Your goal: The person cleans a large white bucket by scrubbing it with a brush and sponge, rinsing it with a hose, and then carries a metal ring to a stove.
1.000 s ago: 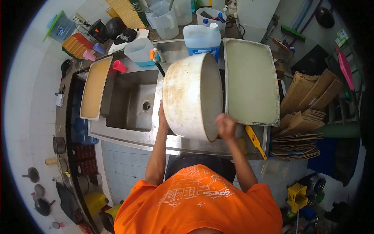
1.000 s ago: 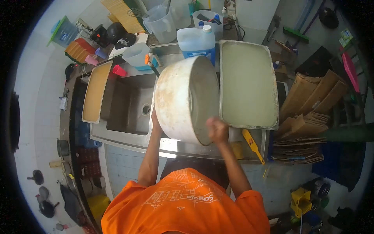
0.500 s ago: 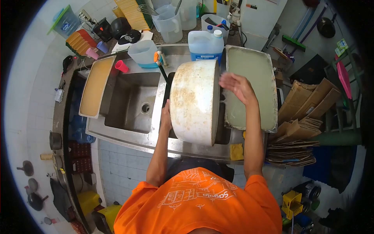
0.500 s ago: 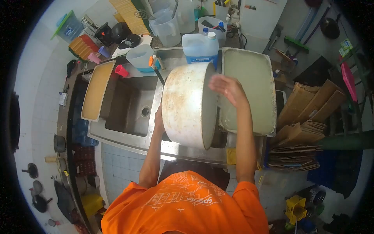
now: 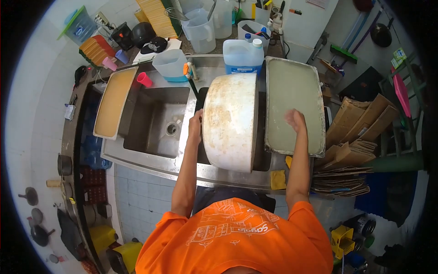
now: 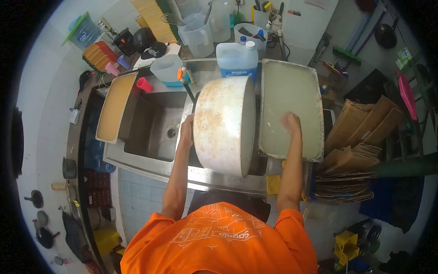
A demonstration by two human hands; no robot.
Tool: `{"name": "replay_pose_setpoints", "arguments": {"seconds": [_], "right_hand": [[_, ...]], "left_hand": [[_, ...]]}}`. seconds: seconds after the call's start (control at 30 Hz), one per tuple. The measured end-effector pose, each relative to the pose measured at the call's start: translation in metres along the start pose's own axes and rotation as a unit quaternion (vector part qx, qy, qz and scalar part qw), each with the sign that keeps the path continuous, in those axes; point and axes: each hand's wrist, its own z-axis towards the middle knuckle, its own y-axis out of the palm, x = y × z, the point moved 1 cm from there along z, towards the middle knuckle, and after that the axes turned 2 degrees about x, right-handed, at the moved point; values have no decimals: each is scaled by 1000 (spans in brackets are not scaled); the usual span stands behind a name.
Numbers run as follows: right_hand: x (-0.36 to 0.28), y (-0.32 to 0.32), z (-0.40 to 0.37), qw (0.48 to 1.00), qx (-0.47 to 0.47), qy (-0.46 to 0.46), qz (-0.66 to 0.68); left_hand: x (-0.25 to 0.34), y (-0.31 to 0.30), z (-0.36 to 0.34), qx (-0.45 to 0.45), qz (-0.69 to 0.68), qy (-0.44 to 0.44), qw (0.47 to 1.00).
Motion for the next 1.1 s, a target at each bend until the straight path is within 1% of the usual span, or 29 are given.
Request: {"name": "replay_pose_setpoints", "arguments": {"seconds": [0.03, 0.07, 0.13, 0.17, 0.23, 0.27, 0.3, 0.33, 0.37, 0.4, 0.43, 0.47, 0.53, 0.57, 0.6, 0.63, 0.67, 0.7, 0.73, 0.77, 0.8, 0.83, 0.87, 0.9, 0.93, 0.97, 1.0, 1.07, 1.1], "right_hand": [[-15, 15, -7, 994, -78, -39, 59], [-38, 37, -20, 978, -154, -80, 117], [-106, 83, -90, 948, -249, -136, 145], [-126, 98, -105, 948, -246, -137, 150], [-148, 119, -121, 953, -232, -185, 60], [-143, 125, -120, 952, -232, -187, 63], [-133, 132, -118, 972, -172, -157, -30], [-121, 139, -116, 978, -109, -125, -124], [-104, 149, -124, 984, -133, -93, -73], [-81, 165, -125, 978, -129, -164, 1], [-62, 176, -127, 962, -125, -231, 73], [-58, 176, -140, 962, -126, -230, 71], [-49, 168, -166, 942, -58, -331, 10], [-34, 166, -165, 933, -53, -356, 3], [-15, 162, -166, 925, -48, -377, -7], [-10, 158, -190, 921, -62, -384, 5], [7, 149, -201, 932, -91, -351, -16], [11, 151, -225, 923, -71, -379, 10], [30, 150, -235, 925, -69, -374, 20], [57, 151, -234, 917, -45, -397, 7], [75, 153, -237, 917, -50, -395, 7], [89, 155, -243, 908, -60, -414, 34], [99, 156, -248, 898, -68, -431, 61], [107, 154, -251, 898, -71, -429, 61], [113, 152, -253, 901, -95, -422, 28], [118, 151, -252, 902, -118, -415, -5], [121, 147, -248, 902, -123, -413, -6], [113, 136, -235, 827, -145, -524, -140], [100, 124, -226, 815, -146, -545, -134]], "left_hand": [[19, 21, -19, -4, -21, 7, 1000], [28, 28, -19, -9, -17, 8, 1000], [35, 36, -21, -45, -62, -14, 997], [45, 43, -29, -65, -57, -31, 996], [30, 34, -8, -48, -39, -25, 998], [26, 30, 0, -28, -28, -18, 999], [19, 27, 7, -29, -28, -15, 999], [14, 29, 10, -35, -69, -21, 997], [13, 32, 12, -43, -111, -26, 993], [18, 37, 7, -44, -114, -21, 992], [26, 42, -6, -9, -48, -16, 999], [30, 45, -19, 25, 22, -14, 999], [22, 43, -44, 14, -3, -6, 1000], [16, 37, -51, 21, 7, 54, 998], [8, 31, -61, 30, 15, 110, 993], [-4, 20, -72, 29, 18, 102, 994], [-12, 8, -78, 23, 34, 140, 989], [-20, -3, -81, 20, 48, 180, 982], [-35, -19, -78, 23, 49, 176, 983], [-53, -38, -71, 35, 72, 191, 978], [-61, -48, -67, 46, 94, 208, 972], [-57, -47, -71, 22, 70, 172, 982], [-54, -47, -72, 25, 71, 172, 982], [-52, -45, -70, 6, 15, 130, 991], [-49, -43, -65, -12, -40, 89, 995], [-43, -39, -59, -47, -98, 70, 992], [-38, -37, -58, -42, -99, 71, 992], [-26, -24, -62, -29, -121, 45, 991], [-29, -24, -58, -35, -143, 68, 987]]}}
